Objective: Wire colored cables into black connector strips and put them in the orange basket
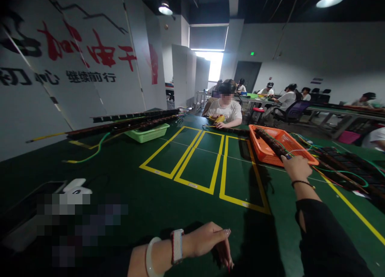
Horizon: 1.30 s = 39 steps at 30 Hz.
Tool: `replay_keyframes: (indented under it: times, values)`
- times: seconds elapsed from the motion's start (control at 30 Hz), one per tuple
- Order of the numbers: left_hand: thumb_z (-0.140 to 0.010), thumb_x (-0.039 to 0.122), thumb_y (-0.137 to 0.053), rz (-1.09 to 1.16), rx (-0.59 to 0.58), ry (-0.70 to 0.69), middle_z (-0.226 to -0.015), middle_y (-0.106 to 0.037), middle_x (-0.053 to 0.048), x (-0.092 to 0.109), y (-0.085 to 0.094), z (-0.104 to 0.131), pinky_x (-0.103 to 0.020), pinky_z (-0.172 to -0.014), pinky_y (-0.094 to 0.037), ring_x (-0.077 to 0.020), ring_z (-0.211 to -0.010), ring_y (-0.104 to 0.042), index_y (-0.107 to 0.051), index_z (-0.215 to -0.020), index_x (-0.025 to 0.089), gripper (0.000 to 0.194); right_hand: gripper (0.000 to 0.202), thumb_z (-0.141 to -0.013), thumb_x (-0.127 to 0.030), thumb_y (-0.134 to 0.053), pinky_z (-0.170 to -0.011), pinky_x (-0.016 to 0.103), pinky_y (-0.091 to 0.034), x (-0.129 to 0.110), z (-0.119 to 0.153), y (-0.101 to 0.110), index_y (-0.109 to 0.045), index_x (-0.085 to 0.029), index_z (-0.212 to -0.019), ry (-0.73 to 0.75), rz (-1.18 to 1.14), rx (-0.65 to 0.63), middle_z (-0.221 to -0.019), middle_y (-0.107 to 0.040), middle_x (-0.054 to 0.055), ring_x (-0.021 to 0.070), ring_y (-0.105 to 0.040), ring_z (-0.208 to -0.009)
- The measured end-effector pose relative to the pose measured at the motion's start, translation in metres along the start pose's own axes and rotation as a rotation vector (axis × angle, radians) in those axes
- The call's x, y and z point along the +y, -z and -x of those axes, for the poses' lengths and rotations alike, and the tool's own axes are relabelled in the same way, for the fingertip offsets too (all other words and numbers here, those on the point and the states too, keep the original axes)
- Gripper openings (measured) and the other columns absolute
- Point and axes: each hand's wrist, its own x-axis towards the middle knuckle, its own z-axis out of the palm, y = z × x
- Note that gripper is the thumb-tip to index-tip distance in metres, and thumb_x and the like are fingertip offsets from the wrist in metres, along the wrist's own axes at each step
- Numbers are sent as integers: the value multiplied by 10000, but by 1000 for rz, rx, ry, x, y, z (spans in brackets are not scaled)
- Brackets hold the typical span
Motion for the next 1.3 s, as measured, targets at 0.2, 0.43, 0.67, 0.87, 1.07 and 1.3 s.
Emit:
replay_keyframes:
  times: [0.2,0.43,0.67,0.87,1.07,1.3]
  values:
    - [-899,533,-344,-19,-29,13,-806,-634,-136,15,1,8,-448,-875,-462,-216,-754,-629,-607,-680,158,508,883,-880,-651,-299,-727,473,-310,-3,15,18,-508,145,-1199,209,84,76,-1118,-450,416,476,-460,-1080]
    - [-918,454,-424,-848,358,-169,-1135,-597,-88,75,84,30,-328,-870,-451,-190,-1018,-567,-609,-1120,168,396,556,-933,-487,-376,-974,477,-319,0,148,-16,-453,-119,-1343,782,61,409,-1385,-393,205,368,-416,-1216]
    - [-911,258,-401,-1636,952,-27,-1145,-527,-146,165,265,46,-338,-946,-389,-231,-1080,-494,-553,-1091,98,285,545,-865,-402,-540,-993,464,-396,26,263,-62,-416,-256,-1375,1060,-181,179,-1414,-402,130,300,-455,-1242]
    - [-849,268,-454,-1782,1256,285,-1257,-446,-268,214,361,88,-475,-1010,-280,-376,-1218,-375,-498,-1244,8,476,543,-877,-471,-522,-908,429,-496,27,261,-75,-445,-248,-1367,944,-211,41,-1362,-457,134,271,-547,-1135]
    - [-898,545,-294,-1774,1366,549,-1444,-338,-229,224,415,131,-578,-1044,-131,-445,-1289,-312,-474,-1376,126,661,562,-882,-494,-514,-932,423,-501,27,262,-79,-443,-241,-1379,916,-173,1,-1350,-488,119,262,-538,-1165]
    - [-852,656,-227,-1762,1315,648,-1570,-123,-86,219,454,167,-596,-1084,-29,-413,-1373,-209,-280,-1494,250,761,552,-875,-498,-520,-914,417,-514,27,262,-78,-476,-244,-1363,913,-173,12,-1326,-517,107,258,-561,-1137]
